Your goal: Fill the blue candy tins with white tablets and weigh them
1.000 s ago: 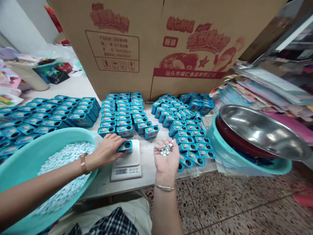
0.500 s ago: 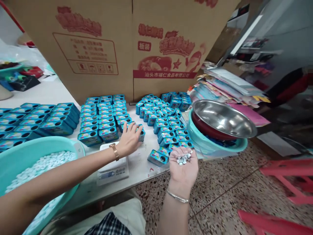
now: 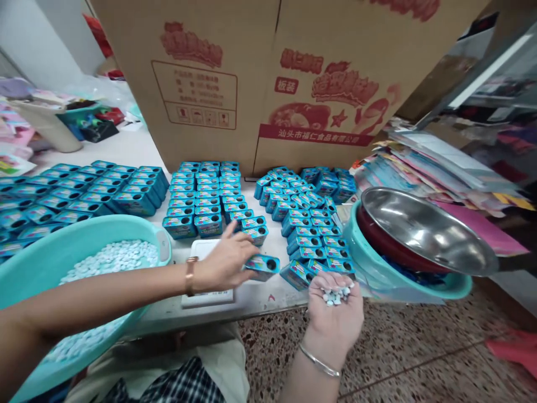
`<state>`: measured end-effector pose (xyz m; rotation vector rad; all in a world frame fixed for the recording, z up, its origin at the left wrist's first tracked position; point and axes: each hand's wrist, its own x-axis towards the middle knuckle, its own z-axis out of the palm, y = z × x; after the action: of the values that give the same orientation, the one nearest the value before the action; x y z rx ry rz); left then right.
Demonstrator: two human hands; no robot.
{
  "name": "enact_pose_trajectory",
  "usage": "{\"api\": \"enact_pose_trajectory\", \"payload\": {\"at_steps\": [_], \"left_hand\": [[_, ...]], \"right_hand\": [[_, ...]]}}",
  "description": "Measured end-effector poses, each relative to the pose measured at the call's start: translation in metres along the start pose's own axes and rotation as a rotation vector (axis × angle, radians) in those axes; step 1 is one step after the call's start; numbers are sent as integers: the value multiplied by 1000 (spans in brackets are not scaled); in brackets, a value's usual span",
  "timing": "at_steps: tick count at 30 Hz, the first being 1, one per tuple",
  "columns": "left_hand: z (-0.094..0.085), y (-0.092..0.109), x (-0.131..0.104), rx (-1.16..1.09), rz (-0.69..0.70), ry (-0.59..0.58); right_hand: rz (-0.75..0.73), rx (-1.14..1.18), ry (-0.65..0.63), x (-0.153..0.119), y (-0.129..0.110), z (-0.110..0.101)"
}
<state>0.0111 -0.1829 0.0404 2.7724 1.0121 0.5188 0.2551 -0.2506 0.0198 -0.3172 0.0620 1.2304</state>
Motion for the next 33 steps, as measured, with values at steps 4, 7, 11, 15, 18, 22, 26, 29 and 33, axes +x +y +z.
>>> {"api": "enact_pose_trajectory", "payload": {"at_steps": [4, 7, 11, 15, 18, 22, 26, 29, 33], "left_hand": [[-41, -39, -45, 32, -180, 128], [-37, -66, -70, 94, -277, 123], [-20, -82, -90, 77, -356, 39], [-25, -81, -99, -70, -378, 163], [-35, -81, -107, -206, -398, 358], [-33, -84, -123, -396, -357, 592], [-17, -82, -133, -459, -302, 641], [-10, -80, -135, -485, -306, 583], [-9, -79, -134, -525, -294, 555]], "right_hand": [[41, 4, -3, 3, 10, -1], [101, 14, -32, 6, 29, 7], [206, 27, -45, 9, 57, 17], [279, 5, -7, 9, 80, 20], [292, -27, 21, 10, 92, 18], [320, -60, 43, 13, 106, 17], [352, -68, 34, 16, 116, 21], [366, -69, 26, 17, 121, 24], [368, -81, 31, 18, 123, 23]]}}
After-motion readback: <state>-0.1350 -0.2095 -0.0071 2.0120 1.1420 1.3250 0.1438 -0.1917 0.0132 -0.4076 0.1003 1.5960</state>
